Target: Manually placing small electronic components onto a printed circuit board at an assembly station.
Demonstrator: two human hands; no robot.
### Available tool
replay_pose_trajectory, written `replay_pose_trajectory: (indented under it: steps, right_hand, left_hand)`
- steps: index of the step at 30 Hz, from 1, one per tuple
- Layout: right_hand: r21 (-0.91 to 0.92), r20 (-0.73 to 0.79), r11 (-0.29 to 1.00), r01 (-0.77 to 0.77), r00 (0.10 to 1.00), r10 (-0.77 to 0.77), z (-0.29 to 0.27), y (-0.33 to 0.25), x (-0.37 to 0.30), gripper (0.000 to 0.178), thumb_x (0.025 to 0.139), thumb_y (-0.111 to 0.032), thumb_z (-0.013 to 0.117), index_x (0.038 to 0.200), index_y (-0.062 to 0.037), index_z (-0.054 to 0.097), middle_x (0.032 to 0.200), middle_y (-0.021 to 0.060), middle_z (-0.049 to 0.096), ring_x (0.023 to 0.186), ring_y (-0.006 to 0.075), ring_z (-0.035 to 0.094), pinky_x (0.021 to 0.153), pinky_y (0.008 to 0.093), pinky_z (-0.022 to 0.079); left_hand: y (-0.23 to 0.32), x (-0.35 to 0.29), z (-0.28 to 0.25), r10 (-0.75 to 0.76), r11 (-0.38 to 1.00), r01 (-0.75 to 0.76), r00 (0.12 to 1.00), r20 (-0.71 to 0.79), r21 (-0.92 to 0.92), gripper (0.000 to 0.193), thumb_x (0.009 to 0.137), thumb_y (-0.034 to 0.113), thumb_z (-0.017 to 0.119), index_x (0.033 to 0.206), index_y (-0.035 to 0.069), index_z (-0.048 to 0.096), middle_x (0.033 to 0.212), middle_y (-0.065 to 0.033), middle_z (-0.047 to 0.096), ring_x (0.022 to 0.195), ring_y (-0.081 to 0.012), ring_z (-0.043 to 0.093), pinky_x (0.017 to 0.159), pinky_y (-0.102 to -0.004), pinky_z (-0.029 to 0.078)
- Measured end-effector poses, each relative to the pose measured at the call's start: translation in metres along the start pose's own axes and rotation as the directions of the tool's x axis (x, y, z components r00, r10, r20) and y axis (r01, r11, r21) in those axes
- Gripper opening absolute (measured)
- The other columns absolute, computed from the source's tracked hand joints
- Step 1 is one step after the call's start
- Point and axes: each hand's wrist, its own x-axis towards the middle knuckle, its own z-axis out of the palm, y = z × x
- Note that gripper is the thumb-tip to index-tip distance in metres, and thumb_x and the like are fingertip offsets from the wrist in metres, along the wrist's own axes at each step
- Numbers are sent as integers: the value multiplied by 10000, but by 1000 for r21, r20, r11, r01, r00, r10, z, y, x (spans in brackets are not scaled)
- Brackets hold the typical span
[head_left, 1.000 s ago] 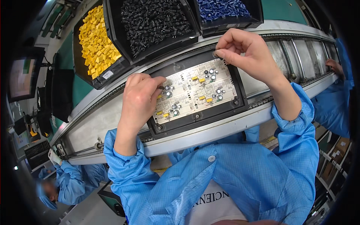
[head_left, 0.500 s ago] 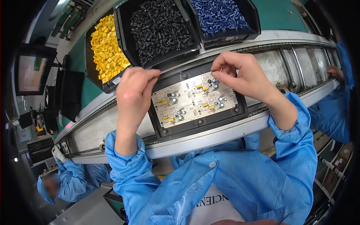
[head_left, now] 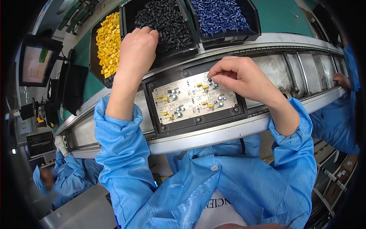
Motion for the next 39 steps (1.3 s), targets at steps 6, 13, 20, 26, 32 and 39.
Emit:
replay_pose_trajectory:
  steps: [6, 13, 20, 26, 32, 39]
  right_hand:
    - [121, 156, 979, -166, 977, 147, 5, -4, -1, 121, 869, -44, 714, 973, 17, 706, 795, 43, 677, 714, 99, 609, 644, 244, 491]
    - [-115, 285, 981, -158, 941, 185, 0, -3, 0, 98, 798, 8, 725, 893, 18, 703, 808, 69, 706, 693, 118, 649, 622, 255, 519]
    - [-359, 232, 927, -107, 952, 199, 11, -3, 2, 99, 774, -65, 734, 853, -7, 715, 736, 123, 700, 635, 235, 671, 589, 330, 520]
    - [-430, 224, 893, -135, 942, 250, 17, -6, 3, 109, 778, -121, 746, 803, -19, 716, 686, 138, 679, 609, 277, 659, 564, 361, 500]
    - [-505, 192, 850, -153, 939, 284, 20, -8, 2, 153, 787, -163, 761, 780, -18, 713, 666, 159, 661, 596, 305, 647, 554, 380, 492]
    - [-618, 134, 780, -97, 965, 227, 27, -9, -2, 188, 796, -194, 762, 758, -18, 706, 685, 161, 667, 637, 337, 654, 603, 414, 511]
  left_hand:
    - [2, -10, -3, -73, 956, 14, 979, -188, -295, 96, 781, 38, 701, 856, 58, 644, 846, -99, 641, 816, -290, 636, 720, -397, 518]
    - [41, -68, -35, -192, 853, 28, 946, -263, -521, 226, 789, -47, 698, 1001, 31, 709, 879, -99, 617, 793, -276, 601, 681, -357, 496]
    - [45, -112, -18, -385, 636, 190, 918, -93, -748, 161, 851, -41, 675, 999, 12, 712, 901, -116, 683, 807, -260, 654, 689, -318, 516]
    - [49, -115, -18, -409, 548, 210, 912, -40, -810, 140, 874, -26, 662, 998, 17, 710, 858, -114, 700, 766, -252, 666, 678, -315, 519]
    - [53, -114, -16, -346, 555, 168, 937, -43, -815, 124, 872, -17, 668, 986, 13, 706, 844, -118, 693, 751, -258, 662, 660, -321, 517]
    - [53, -116, -20, -341, 521, 201, 940, 14, -829, 130, 881, -9, 668, 1002, 14, 710, 882, -104, 710, 784, -230, 673, 695, -300, 521]
